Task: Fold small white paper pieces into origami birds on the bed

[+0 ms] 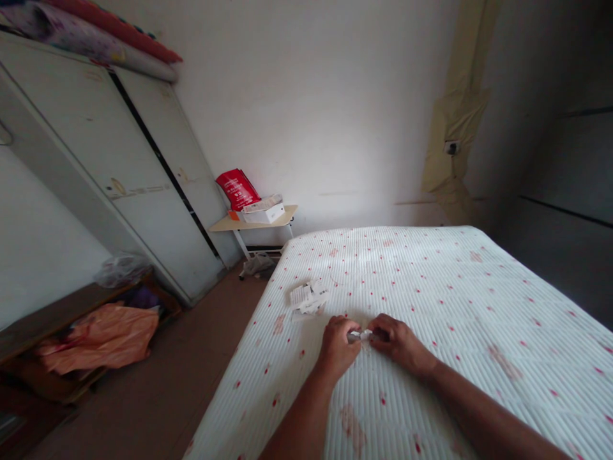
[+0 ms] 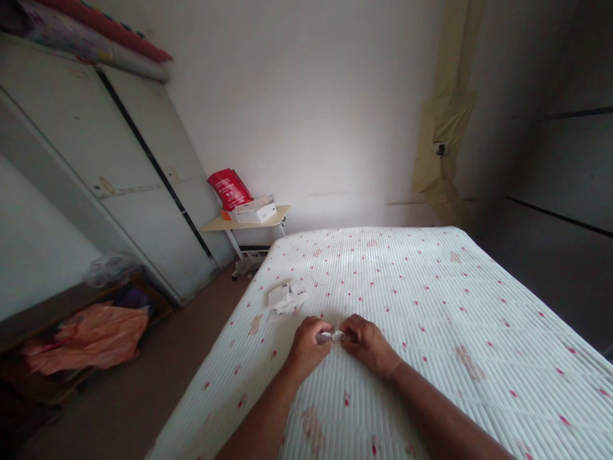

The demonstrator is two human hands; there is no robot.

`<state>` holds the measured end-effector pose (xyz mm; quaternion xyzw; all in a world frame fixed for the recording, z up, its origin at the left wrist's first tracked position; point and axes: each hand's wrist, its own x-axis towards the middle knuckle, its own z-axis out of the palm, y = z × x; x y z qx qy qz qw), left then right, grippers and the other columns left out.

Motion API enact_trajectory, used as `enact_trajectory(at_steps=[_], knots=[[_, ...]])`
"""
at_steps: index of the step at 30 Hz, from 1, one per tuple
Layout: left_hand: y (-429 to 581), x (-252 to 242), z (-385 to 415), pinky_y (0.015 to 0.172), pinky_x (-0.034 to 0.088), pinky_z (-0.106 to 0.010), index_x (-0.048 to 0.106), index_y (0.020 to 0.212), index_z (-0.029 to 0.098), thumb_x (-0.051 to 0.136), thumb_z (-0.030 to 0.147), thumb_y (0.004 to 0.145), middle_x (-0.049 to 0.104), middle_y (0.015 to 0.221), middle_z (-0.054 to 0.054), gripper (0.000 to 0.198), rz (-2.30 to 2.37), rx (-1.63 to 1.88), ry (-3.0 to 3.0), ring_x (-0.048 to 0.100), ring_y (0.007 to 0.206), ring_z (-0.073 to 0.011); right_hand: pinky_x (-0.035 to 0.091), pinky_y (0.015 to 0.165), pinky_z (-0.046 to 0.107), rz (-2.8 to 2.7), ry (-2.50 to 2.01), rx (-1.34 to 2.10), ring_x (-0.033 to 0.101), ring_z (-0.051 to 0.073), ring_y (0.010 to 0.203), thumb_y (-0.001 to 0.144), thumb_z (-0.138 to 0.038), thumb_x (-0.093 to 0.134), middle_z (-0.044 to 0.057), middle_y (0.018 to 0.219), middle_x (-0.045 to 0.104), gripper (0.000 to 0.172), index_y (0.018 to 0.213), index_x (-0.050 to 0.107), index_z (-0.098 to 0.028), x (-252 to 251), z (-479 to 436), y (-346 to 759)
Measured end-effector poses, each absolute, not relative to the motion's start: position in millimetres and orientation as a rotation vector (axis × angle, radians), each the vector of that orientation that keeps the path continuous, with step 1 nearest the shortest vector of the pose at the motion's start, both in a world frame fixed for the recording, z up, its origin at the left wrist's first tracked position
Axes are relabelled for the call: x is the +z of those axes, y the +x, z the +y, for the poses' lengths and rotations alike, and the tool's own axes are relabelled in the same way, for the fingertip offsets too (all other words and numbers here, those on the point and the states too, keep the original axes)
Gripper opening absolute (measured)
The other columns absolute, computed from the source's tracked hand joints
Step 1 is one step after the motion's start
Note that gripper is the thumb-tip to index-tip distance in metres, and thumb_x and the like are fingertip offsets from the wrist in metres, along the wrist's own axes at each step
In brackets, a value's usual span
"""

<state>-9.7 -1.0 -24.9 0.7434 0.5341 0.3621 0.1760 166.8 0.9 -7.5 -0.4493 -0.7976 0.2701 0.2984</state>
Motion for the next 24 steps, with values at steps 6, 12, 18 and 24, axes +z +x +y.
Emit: enact_trajectory(at_steps=[6,12,18,24], knots=[[-12.5,-25.0,-2.8,0.078,0.044,-0.028,0.064,0.084,0.017,0.058,0.004,0.057,0.062,0.084,-0.003,0.030,1.506,1.060,2.065,0.055,0.084,-0.0165,0.038,0.057,0.022,-2.005,-1.191,0.831,0.047,0.012,0.063,0.068,-0.009,0.050,0.001,0.075,0.055,0.019,0.082,0.058,-0.017,-8.6,3.0,170.8],[-10.2,-23.8,-2.3,0.077,0.043,-0.028,0.063,0.075,0.017,0.056,0.004,0.058,0.061,0.078,-0.002,0.023,1.537,1.040,2.092,0.054,0.082,-0.0165,0.037,0.056,0.022,-2.041,-1.235,0.807,0.048,0.012,0.062,0.070,-0.014,0.053,0.001,0.075,0.055,0.016,0.084,0.059,-0.017,-7.0,1.4,166.1],[-7.0,-25.9,0.2,0.074,0.041,-0.026,0.062,0.069,0.017,0.055,0.006,0.062,0.061,0.074,-0.002,0.015,1.576,1.021,2.164,0.054,0.080,-0.0168,0.038,0.062,0.022,-2.182,-1.314,0.608,0.055,0.014,0.070,0.075,-0.019,0.053,0.004,0.081,0.059,0.012,0.082,0.063,-0.017,-7.4,0.4,155.1],[-5.8,-30.4,3.1,0.072,0.039,-0.026,0.061,0.065,0.018,0.056,0.009,0.066,0.059,0.070,-0.002,0.010,1.594,0.996,2.227,0.053,0.077,-0.0166,0.036,0.058,0.021,-2.300,-1.446,0.396,0.059,0.014,0.071,0.081,-0.019,0.048,0.004,0.080,0.062,0.016,0.078,0.064,-0.018,-10.3,2.9,149.3]])
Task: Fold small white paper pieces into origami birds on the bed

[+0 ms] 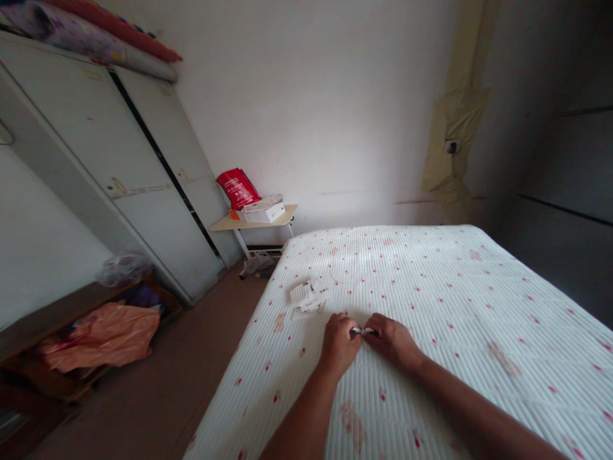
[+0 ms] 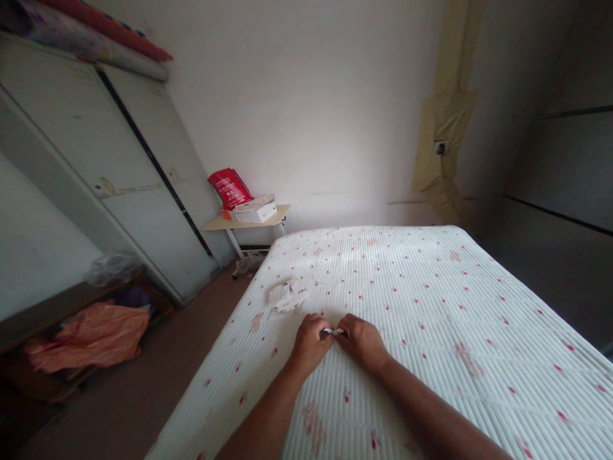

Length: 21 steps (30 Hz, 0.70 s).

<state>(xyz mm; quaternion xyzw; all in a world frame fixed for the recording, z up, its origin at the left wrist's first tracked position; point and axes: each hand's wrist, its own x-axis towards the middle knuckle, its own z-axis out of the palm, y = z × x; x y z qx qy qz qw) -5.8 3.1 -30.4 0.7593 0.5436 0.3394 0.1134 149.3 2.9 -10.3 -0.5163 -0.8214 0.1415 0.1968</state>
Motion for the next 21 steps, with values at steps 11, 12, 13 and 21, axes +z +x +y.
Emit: enact_trajectory(at_steps=[11,12,13,21], knots=[[-6.0,-25.5,0.0,0.076,0.042,-0.028,0.063,0.074,0.017,0.058,0.007,0.063,0.062,0.077,-0.003,0.015,1.591,1.021,2.142,0.054,0.082,-0.0176,0.037,0.061,0.023,-2.342,-1.491,0.311,0.059,0.016,0.072,0.080,-0.017,0.046,0.007,0.079,0.063,0.017,0.076,0.062,-0.015,-9.9,1.6,145.3],[-6.9,-24.9,-0.4,0.077,0.042,-0.028,0.063,0.076,0.016,0.058,0.007,0.063,0.062,0.079,-0.004,0.017,1.587,1.028,2.126,0.054,0.083,-0.0178,0.037,0.060,0.023,-2.315,-1.480,0.351,0.058,0.016,0.070,0.079,-0.016,0.047,0.007,0.079,0.062,0.015,0.075,0.062,-0.015,-8.4,1.5,146.8],[-7.7,-24.5,-0.9,0.078,0.042,-0.029,0.063,0.079,0.016,0.057,0.006,0.062,0.063,0.082,-0.004,0.020,1.583,1.033,2.110,0.054,0.084,-0.0179,0.037,0.060,0.023,-2.292,-1.460,0.399,0.058,0.015,0.069,0.076,-0.016,0.048,0.006,0.078,0.061,0.013,0.073,0.061,-0.015,-6.7,1.4,148.9],[-11.6,-22.2,-2.9,0.078,0.044,-0.029,0.061,0.086,0.017,0.054,0.005,0.059,0.061,0.083,-0.002,0.031,1.562,1.082,1.982,0.055,0.083,-0.0162,0.040,0.061,0.024,-1.864,-1.211,1.003,0.052,0.014,0.067,0.060,-0.012,0.048,0.002,0.076,0.058,0.024,0.080,0.060,-0.017,-5.7,7.4,175.2]])
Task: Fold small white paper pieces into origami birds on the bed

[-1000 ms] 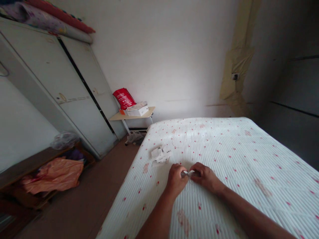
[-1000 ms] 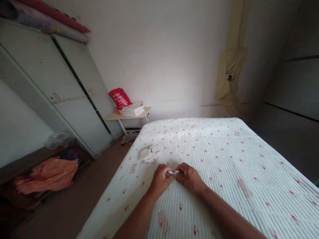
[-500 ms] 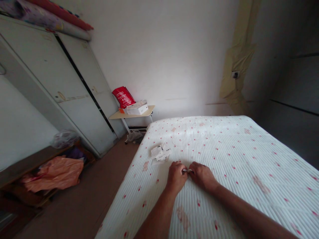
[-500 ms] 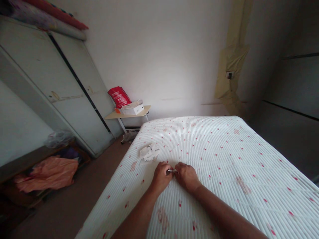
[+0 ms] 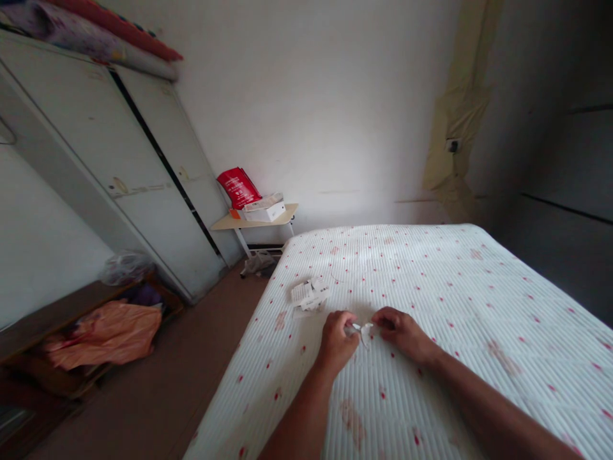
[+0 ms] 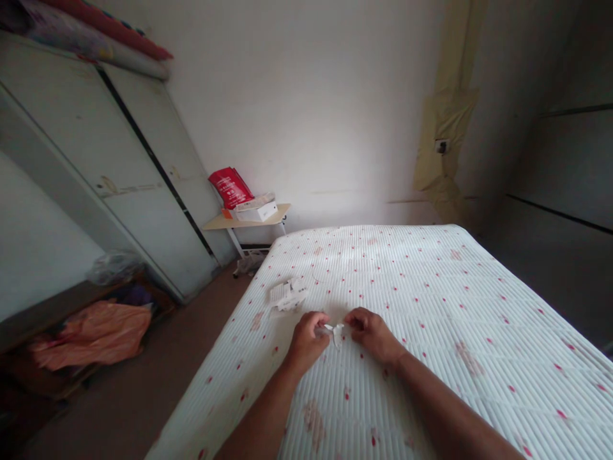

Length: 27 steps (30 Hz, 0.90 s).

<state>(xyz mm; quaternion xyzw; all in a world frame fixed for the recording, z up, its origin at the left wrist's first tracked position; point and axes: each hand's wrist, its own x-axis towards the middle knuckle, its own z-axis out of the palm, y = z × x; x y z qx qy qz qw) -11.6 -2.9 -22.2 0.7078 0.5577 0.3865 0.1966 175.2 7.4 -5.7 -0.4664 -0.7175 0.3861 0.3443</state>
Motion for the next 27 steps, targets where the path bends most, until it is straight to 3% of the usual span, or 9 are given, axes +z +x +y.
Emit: enact_trajectory(at_steps=[4,10,13,23,27], knots=[[-11.3,-19.1,-3.5,0.076,0.043,-0.027,0.062,0.078,0.017,0.056,0.007,0.060,0.061,0.078,-0.001,0.022,1.517,1.117,1.991,0.055,0.079,-0.0154,0.040,0.064,0.026,-1.544,-1.163,1.211,0.054,0.015,0.069,0.057,-0.020,0.055,0.000,0.073,0.059,0.017,0.073,0.058,-0.018,-9.8,15.0,179.5],[-6.2,-17.7,0.6,0.079,0.041,-0.028,0.066,0.070,0.019,0.052,0.005,0.064,0.064,0.073,-0.001,0.020,1.512,1.082,2.069,0.055,0.080,-0.0161,0.030,0.048,0.022,-1.210,-1.193,1.345,0.039,0.009,0.047,0.058,-0.027,0.059,-0.006,0.053,0.047,0.017,0.073,0.056,-0.018,-7.2,19.9,183.1],[-5.2,-15.7,4.4,0.080,0.041,-0.028,0.067,0.072,0.019,0.049,0.005,0.067,0.065,0.075,-0.001,0.023,1.505,1.033,2.080,0.055,0.082,-0.0156,0.032,0.048,0.023,-1.149,-1.152,1.369,0.041,0.009,0.047,0.059,-0.028,0.059,-0.005,0.054,0.047,0.018,0.073,0.055,-0.017,-7.5,21.2,185.6],[-3.7,-9.6,15.2,0.080,0.041,-0.026,0.068,0.077,0.019,0.043,0.005,0.070,0.065,0.079,-0.001,0.030,1.470,0.906,2.154,0.056,0.083,-0.0147,0.035,0.047,0.022,-1.384,-1.213,1.314,0.043,0.009,0.046,0.064,-0.026,0.052,-0.004,0.056,0.050,0.014,0.074,0.055,-0.017,-10.8,20.7,186.3],[-2.1,-12.1,16.5,0.081,0.041,-0.027,0.068,0.081,0.019,0.043,0.006,0.071,0.066,0.082,-0.002,0.030,1.485,0.892,2.164,0.056,0.085,-0.0149,0.043,0.061,0.025,-1.680,-1.193,1.072,0.055,0.014,0.064,0.066,-0.022,0.051,0.001,0.070,0.060,0.013,0.072,0.061,-0.017,-12.8,18.2,185.1]])
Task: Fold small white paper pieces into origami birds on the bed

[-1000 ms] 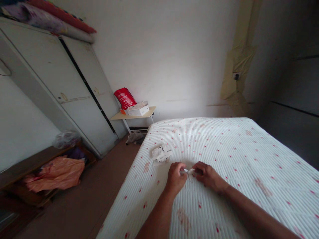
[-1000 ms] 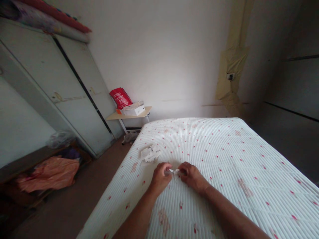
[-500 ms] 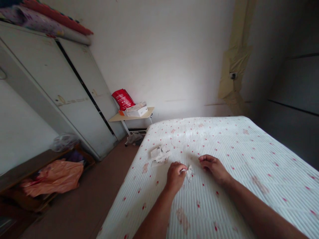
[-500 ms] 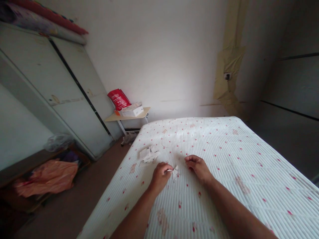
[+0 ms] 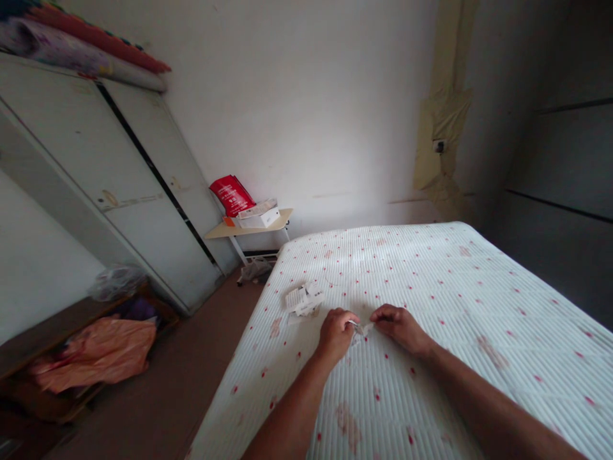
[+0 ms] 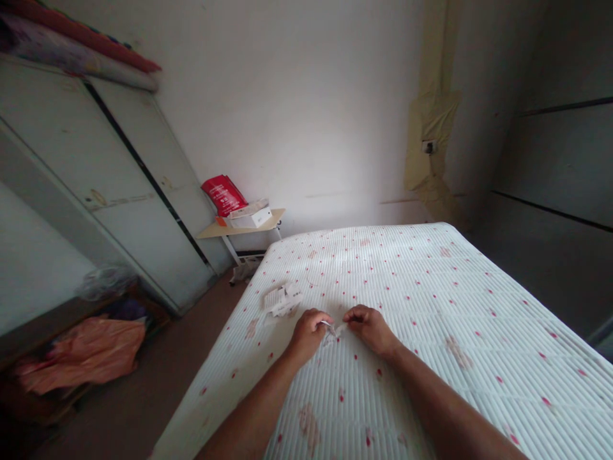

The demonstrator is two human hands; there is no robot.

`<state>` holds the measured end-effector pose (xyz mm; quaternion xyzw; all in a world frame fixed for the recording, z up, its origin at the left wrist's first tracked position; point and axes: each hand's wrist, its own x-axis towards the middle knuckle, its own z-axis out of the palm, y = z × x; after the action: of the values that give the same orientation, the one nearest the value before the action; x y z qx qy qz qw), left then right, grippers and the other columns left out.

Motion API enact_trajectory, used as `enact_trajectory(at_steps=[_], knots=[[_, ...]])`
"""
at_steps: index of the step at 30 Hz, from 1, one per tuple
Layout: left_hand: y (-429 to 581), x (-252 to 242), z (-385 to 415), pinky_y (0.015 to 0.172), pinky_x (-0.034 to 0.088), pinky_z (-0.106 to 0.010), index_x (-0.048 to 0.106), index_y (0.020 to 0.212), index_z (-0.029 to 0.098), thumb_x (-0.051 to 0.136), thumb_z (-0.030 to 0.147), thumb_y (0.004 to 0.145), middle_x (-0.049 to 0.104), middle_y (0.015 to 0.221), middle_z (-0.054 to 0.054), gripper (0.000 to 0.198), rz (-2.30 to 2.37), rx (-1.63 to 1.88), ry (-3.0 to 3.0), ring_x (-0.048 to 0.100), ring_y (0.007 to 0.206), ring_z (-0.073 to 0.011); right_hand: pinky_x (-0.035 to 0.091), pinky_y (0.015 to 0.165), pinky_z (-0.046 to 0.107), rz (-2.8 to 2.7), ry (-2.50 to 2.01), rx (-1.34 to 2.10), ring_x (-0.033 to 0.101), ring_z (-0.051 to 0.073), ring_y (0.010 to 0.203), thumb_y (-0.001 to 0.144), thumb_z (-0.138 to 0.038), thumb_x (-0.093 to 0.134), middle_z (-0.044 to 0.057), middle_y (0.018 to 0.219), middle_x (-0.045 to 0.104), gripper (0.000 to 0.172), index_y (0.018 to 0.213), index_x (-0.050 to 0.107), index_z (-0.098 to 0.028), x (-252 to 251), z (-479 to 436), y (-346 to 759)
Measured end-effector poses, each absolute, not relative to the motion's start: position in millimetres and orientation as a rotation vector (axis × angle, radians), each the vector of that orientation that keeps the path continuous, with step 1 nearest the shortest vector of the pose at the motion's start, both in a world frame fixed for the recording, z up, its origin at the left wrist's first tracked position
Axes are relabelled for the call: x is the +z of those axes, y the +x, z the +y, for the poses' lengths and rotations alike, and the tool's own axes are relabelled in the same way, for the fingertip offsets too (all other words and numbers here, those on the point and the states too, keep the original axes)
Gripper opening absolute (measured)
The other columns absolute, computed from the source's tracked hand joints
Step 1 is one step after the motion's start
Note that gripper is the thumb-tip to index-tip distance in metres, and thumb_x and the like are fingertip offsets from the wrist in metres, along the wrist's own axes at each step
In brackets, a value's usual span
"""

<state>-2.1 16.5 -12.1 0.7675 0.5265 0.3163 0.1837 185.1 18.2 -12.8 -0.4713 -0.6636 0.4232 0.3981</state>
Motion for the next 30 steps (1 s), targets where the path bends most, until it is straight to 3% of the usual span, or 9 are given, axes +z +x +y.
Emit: enact_trajectory(at_steps=[3,7,12,15,18,24,30], knots=[[-1.0,-13.8,15.8,0.081,0.042,-0.027,0.067,0.087,0.019,0.044,0.007,0.071,0.066,0.086,-0.002,0.030,1.514,0.888,2.155,0.055,0.087,-0.0152,0.044,0.072,0.026,-1.909,-1.104,0.850,0.058,0.015,0.077,0.071,-0.017,0.049,0.005,0.081,0.062,0.016,0.072,0.066,-0.017,-11.3,13.1,182.2],[-0.5,-16.3,13.8,0.081,0.042,-0.028,0.066,0.089,0.020,0.047,0.008,0.071,0.065,0.086,-0.002,0.029,1.542,0.889,2.145,0.055,0.087,-0.0152,0.042,0.064,0.022,-2.128,-1.169,0.649,0.057,0.013,0.070,0.079,-0.015,0.046,0.004,0.078,0.058,0.022,0.072,0.068,-0.019,-3.4,3.2,175.2],[-1.9,-14.1,5.3,0.082,0.042,-0.029,0.056,0.107,0.020,0.050,0.004,0.066,0.060,0.088,-0.002,0.045,1.627,1.129,2.104,0.052,0.087,-0.0156,0.040,0.061,0.020,-2.285,-1.313,0.481,0.058,0.011,0.068,0.081,-0.015,0.046,0.003,0.081,0.058,0.023,0.072,0.068,-0.019,1.3,-2.3,168.8],[-2.2,-9.2,-4.7,0.081,0.040,-0.030,0.059,0.089,0.019,0.053,0.003,0.065,0.059,0.084,-0.003,0.030,1.675,1.191,2.167,0.051,0.086,-0.0170,0.040,0.061,0.020,-2.326,-1.344,0.426,0.058,0.011,0.068,0.082,-0.016,0.046,0.003,0.079,0.058,0.025,0.071,0.067,-0.019,-1.5,-1.7,167.8],[-0.1,-7.4,-13.8,0.077,0.038,-0.031,0.061,0.069,0.020,0.057,0.009,0.068,0.060,0.077,-0.002,0.012,1.689,0.981,2.290,0.052,0.083,-0.0187,0.039,0.061,0.019,-2.337,-1.344,0.404,0.058,0.011,0.068,0.083,-0.017,0.045,0.003,0.079,0.058,0.026,0.070,0.067,-0.020,-5.3,-0.7,168.3],[4.0,-10.4,-17.3,0.074,0.034,-0.032,0.068,0.076,0.024,0.061,0.021,0.071,0.061,0.078,-0.003,0.009,1.737,0.759,2.374,0.052,0.084,-0.0201,0.040,0.063,0.020,-2.328,-1.303,0.426,0.058,0.012,0.071,0.083,-0.016,0.044,0.003,0.082,0.059,0.026,0.074,0.068,-0.021,-7.5,0.4,170.9],[2.5,-10.2,-13.9,0.073,0.034,-0.032,0.070,0.077,0.025,0.059,0.018,0.073,0.061,0.078,-0.003,0.014,1.715,0.730,2.375,0.051,0.085,-0.0196,0.040,0.061,0.020,-2.368,-1.314,0.373,0.059,0.013,0.072,0.081,-0.010,0.045,0.003,0.084,0.059,0.028,0.078,0.070,-0.023,-6.4,-1.4,169.7]])
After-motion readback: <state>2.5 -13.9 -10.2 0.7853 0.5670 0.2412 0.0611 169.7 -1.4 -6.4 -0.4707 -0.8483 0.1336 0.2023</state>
